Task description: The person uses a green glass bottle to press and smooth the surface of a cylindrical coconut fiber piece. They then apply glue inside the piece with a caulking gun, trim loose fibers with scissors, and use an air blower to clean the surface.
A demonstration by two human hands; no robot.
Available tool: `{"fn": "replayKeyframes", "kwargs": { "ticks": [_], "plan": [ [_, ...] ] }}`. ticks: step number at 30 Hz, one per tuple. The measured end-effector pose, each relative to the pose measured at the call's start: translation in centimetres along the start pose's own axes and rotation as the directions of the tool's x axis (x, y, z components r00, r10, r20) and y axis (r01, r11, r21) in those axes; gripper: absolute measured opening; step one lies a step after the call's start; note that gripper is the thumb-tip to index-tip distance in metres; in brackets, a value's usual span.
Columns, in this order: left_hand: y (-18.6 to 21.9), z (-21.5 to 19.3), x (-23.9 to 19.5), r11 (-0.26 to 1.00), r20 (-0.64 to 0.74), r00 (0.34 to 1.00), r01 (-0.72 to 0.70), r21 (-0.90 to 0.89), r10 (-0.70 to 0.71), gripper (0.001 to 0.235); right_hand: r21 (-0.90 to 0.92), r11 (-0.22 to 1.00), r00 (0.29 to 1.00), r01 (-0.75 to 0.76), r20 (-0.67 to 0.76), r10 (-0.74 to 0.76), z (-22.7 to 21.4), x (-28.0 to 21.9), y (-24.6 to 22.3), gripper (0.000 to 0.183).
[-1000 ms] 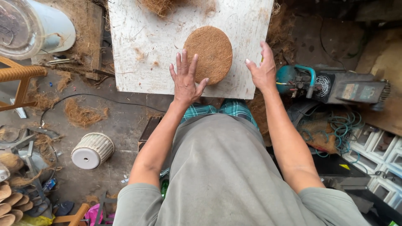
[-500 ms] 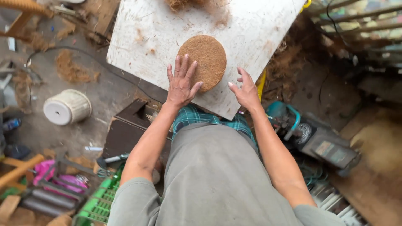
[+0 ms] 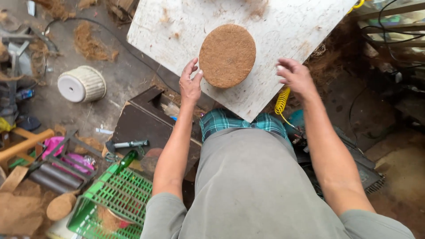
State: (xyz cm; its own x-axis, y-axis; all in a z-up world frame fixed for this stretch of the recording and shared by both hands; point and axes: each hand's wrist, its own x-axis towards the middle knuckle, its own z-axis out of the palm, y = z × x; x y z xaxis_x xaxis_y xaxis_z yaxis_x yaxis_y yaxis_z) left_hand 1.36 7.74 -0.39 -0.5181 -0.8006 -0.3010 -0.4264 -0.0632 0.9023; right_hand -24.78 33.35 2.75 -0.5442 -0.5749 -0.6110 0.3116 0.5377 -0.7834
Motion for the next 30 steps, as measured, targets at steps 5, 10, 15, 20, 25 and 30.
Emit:
{"fn": "replayKeyframes", "kwargs": {
  "ticks": [5,10,15,20,25,30],
  "plan": [
    [2.2,-0.8,1.1,1.0,0.098,0.995,0.012,-0.022,-0.01,0.043,0.062,0.998,0.996,-0.018,0.088,0.012,5.6,1.5,-2.7,0.049],
    [5.1,-0.8,-0.1,0.992,0.148,0.988,0.048,-0.117,-0.031,0.038,0.05,0.998,0.999,0.043,-0.03,-0.041,6.2,1.0,-4.7,0.044],
    [6.1,-0.1,-1.3,0.996,0.295,0.951,0.08,0.049,-0.091,0.03,-0.019,0.997,0.986,-0.071,-0.151,0.068,5.3,0.6,-5.9,0.04],
    [5.8,-0.2,-0.5,0.989,0.288,0.948,0.113,0.095,-0.136,0.028,-0.057,0.996,0.961,-0.064,-0.273,0.046,5.3,0.0,-4.5,0.044],
    [2.7,0.1,1.0,0.999,0.214,0.976,-0.046,-0.004,0.046,0.032,-0.055,0.997,0.941,0.056,-0.33,-0.072,5.0,-1.2,-0.3,0.037],
    [1.6,0.2,1.2,1.0,0.284,0.959,-0.005,-0.002,0.006,0.048,-0.005,1.0,0.942,-0.018,-0.336,0.015,5.3,-2.3,1.2,0.035]
  ]
}}
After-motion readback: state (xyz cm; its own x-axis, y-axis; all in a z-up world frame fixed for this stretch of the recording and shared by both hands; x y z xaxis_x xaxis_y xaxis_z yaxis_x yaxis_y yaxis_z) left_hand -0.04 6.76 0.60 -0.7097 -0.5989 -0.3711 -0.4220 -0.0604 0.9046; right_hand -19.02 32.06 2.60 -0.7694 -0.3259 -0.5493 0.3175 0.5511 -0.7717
